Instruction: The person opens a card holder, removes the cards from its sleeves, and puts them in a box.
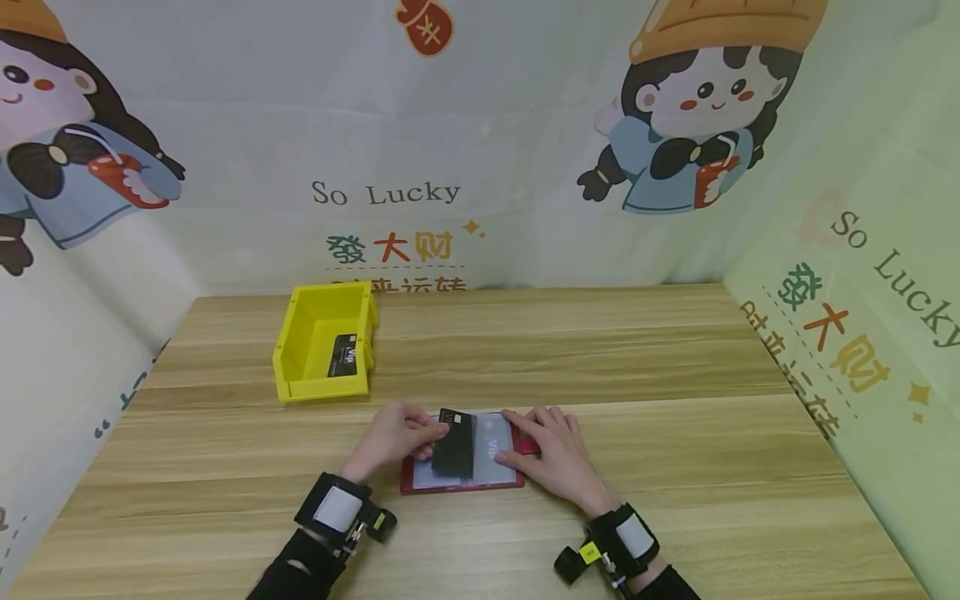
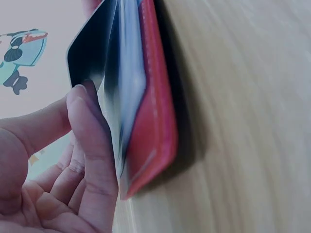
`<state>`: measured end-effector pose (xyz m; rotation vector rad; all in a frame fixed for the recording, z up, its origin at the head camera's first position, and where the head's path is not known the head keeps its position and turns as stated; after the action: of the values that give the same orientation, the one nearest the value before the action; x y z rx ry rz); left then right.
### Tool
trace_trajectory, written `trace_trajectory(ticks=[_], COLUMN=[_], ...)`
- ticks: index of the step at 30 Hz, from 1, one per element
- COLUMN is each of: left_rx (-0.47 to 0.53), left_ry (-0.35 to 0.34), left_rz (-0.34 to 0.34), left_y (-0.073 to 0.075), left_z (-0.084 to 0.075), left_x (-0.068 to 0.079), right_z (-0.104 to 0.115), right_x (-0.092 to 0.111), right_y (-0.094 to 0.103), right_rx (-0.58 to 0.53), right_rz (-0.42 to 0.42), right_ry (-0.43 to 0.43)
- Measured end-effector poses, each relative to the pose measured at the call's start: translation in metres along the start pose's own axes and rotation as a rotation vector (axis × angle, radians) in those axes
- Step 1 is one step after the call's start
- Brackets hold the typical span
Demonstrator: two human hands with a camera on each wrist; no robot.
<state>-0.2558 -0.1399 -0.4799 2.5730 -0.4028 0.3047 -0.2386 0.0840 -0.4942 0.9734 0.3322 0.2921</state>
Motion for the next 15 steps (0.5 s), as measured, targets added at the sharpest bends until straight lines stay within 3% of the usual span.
trace_trajectory(ticks=[7, 15], left_rx=[0.055, 0.123], left_ry=[0.046, -0.023], left_rz=[-0.044, -0.059], left_y=[0.015, 0.033], left_z=[0.008, 0.008], left_x=[0.003, 0.006], right_z=[0.0, 0.0], right_x=[0.0, 0.001], right_y=[-0.001, 0.0], right_rx=[0.004, 0.003], right_rz=[-0.005, -0.004], right_ry=[0.007, 0.007])
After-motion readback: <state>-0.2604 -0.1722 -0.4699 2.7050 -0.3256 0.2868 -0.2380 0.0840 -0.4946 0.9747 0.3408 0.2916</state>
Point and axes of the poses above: each hand's wrist, its own x-axis away from the middle knuckle, its own y-axis out of the back of the hand, z = x × y, the point moved 7 cm from there along -x, towards the middle knuckle, and after that the axes turned 4 degrees about z, right-handed, at the moved point
